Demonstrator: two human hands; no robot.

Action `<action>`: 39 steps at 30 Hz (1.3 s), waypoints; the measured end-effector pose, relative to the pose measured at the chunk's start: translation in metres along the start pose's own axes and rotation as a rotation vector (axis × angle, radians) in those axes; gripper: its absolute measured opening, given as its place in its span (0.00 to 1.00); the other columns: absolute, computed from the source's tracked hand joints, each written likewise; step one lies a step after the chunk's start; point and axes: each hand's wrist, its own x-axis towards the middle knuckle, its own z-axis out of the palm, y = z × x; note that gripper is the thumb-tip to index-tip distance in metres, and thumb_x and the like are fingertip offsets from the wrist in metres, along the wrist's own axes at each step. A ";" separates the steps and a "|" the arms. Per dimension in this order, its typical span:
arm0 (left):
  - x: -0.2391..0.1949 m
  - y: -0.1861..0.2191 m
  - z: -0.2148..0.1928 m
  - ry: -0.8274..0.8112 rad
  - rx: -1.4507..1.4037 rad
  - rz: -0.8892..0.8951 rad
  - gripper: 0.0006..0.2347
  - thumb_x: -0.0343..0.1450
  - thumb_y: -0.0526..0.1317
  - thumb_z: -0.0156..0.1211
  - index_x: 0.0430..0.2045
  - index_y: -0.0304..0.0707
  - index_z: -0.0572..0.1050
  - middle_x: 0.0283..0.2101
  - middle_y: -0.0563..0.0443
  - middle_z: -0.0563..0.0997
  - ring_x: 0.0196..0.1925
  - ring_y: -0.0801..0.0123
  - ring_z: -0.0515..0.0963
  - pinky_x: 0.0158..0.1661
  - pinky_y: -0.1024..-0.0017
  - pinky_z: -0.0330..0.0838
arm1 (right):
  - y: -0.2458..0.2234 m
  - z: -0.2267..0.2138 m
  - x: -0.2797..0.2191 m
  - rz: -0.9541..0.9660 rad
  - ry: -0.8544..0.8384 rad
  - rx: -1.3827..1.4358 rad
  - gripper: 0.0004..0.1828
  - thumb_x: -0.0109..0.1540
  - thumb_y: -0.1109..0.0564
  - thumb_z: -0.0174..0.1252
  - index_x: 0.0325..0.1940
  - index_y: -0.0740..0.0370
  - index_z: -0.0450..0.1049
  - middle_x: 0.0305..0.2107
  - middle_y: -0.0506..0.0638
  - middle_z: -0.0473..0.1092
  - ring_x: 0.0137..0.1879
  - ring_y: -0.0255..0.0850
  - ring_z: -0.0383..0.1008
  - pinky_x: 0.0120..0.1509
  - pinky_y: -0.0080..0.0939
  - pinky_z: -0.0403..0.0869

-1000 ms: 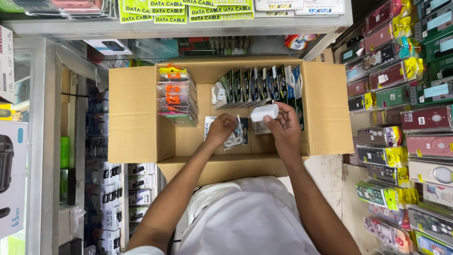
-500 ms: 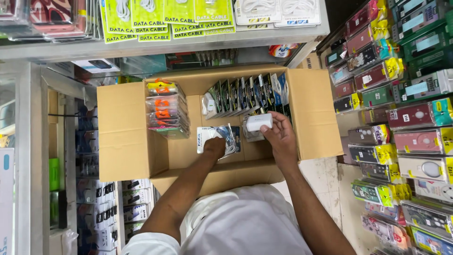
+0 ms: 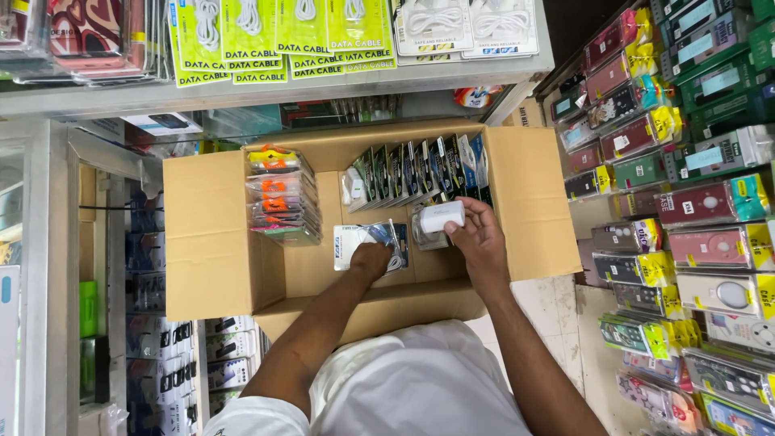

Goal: The person unpacks a white charger and cable from a blister pack, inspects both items, then places them back into the packaging and returns the pack to a cardboard box. The person repeats this process with a second charger and cable.

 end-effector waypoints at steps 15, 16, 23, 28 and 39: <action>-0.001 -0.004 0.007 0.053 0.162 0.199 0.07 0.72 0.36 0.54 0.33 0.41 0.81 0.41 0.44 0.84 0.45 0.58 0.84 0.44 0.64 0.79 | 0.000 -0.008 0.001 -0.004 -0.008 0.038 0.25 0.65 0.62 0.59 0.65 0.66 0.63 0.55 0.54 0.70 0.63 0.38 0.71 0.66 0.41 0.73; 0.005 -0.006 0.014 0.051 0.161 0.201 0.07 0.72 0.36 0.54 0.33 0.41 0.81 0.41 0.44 0.84 0.45 0.58 0.84 0.44 0.64 0.79 | 0.001 -0.010 0.001 -0.002 -0.005 0.038 0.25 0.65 0.62 0.59 0.65 0.66 0.63 0.55 0.54 0.70 0.63 0.38 0.71 0.66 0.41 0.73; 0.009 -0.010 0.017 0.065 0.104 0.146 0.11 0.72 0.32 0.52 0.46 0.30 0.76 0.57 0.34 0.74 0.53 0.50 0.80 0.44 0.61 0.80 | 0.006 -0.014 0.001 0.027 -0.024 0.063 0.24 0.65 0.61 0.59 0.65 0.66 0.64 0.56 0.54 0.71 0.62 0.39 0.71 0.66 0.43 0.73; 0.002 -0.001 -0.003 0.015 0.176 0.100 0.12 0.68 0.29 0.57 0.45 0.31 0.78 0.65 0.32 0.67 0.60 0.49 0.75 0.49 0.62 0.79 | 0.005 -0.015 -0.001 0.047 -0.021 0.056 0.24 0.65 0.61 0.59 0.65 0.65 0.64 0.56 0.55 0.71 0.62 0.39 0.71 0.66 0.42 0.73; -0.001 -0.004 -0.016 -0.023 -0.130 -0.053 0.12 0.66 0.33 0.65 0.41 0.27 0.79 0.56 0.34 0.74 0.60 0.49 0.74 0.56 0.59 0.73 | 0.007 -0.015 0.000 0.078 -0.026 0.064 0.24 0.65 0.61 0.58 0.65 0.66 0.63 0.58 0.57 0.72 0.62 0.40 0.72 0.66 0.42 0.73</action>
